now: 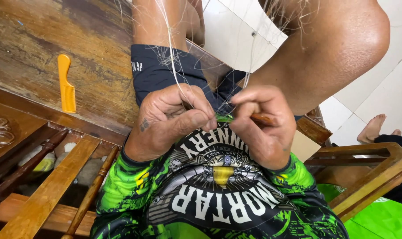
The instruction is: Assembling or repairing a fishing net by tying knots in thin fishing line using a net needle.
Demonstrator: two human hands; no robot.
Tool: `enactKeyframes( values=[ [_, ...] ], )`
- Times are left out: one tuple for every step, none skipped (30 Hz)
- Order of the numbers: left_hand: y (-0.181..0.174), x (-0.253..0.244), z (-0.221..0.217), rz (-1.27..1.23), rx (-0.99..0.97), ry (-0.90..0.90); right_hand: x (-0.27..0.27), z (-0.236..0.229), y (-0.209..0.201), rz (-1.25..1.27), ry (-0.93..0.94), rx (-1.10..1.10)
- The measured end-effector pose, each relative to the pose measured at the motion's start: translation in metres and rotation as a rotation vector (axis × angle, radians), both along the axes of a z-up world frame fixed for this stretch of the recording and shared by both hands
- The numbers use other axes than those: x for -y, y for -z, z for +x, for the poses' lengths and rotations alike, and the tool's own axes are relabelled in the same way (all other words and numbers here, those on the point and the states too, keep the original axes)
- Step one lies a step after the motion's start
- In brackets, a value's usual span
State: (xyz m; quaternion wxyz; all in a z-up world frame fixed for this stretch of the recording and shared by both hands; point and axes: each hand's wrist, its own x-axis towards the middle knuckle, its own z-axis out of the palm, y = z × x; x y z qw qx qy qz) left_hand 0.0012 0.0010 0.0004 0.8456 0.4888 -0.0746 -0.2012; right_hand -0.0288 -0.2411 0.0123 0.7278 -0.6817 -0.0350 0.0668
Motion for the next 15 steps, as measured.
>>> enactKeyframes(
  values=[
    [-0.001, 0.001, -0.001, 0.005, 0.004, -0.002, 0.005, 0.0, -0.001, 0.005, -0.002, 0.004],
    [-0.001, 0.001, -0.002, -0.03, -0.026, -0.031, 0.011, 0.0, -0.003, 0.018, -0.071, 0.09],
    [-0.002, 0.002, -0.002, -0.065, -0.053, -0.059, 0.016, 0.0, -0.004, 0.03, -0.137, 0.18],
    [-0.001, 0.002, -0.003, -0.06, -0.046, -0.06, 0.016, -0.005, -0.006, 0.035, -0.138, 0.187],
    [0.0, 0.002, -0.005, -0.159, -0.069, -0.071, 0.016, -0.011, -0.008, 0.026, -0.148, 0.252],
    [0.001, 0.002, -0.007, -0.258, -0.092, -0.081, 0.017, -0.017, -0.011, 0.018, -0.157, 0.317],
    [0.0, 0.0, -0.005, -0.254, -0.081, -0.08, 0.014, -0.02, -0.013, 0.022, -0.156, 0.329],
    [-0.002, -0.001, -0.003, -0.284, -0.077, -0.066, 0.012, -0.024, -0.015, -0.098, -0.24, 0.501],
    [-0.003, -0.001, -0.003, -0.314, -0.075, -0.053, 0.01, -0.028, -0.017, -0.222, -0.326, 0.667],
    [0.0, -0.002, -0.004, -0.31, -0.066, -0.052, 0.0, -0.024, -0.026, -0.219, -0.323, 0.676],
    [0.003, -0.002, -0.005, -0.352, -0.077, -0.063, -0.011, -0.019, -0.035, -0.221, -0.343, 0.764],
    [0.006, -0.002, -0.006, -0.395, -0.088, -0.073, -0.022, -0.015, -0.044, -0.223, -0.362, 0.853],
    [0.004, -0.002, -0.007, -0.392, -0.081, -0.071, -0.025, -0.02, -0.042, -0.222, -0.36, 0.86],
    [0.003, -0.002, -0.009, -0.382, -0.098, -0.086, -0.029, -0.025, -0.04, -0.219, -0.367, 0.855],
    [0.001, -0.001, -0.009, -0.373, -0.113, -0.101, -0.032, -0.029, -0.038, -0.219, -0.374, 0.852]
  ],
)
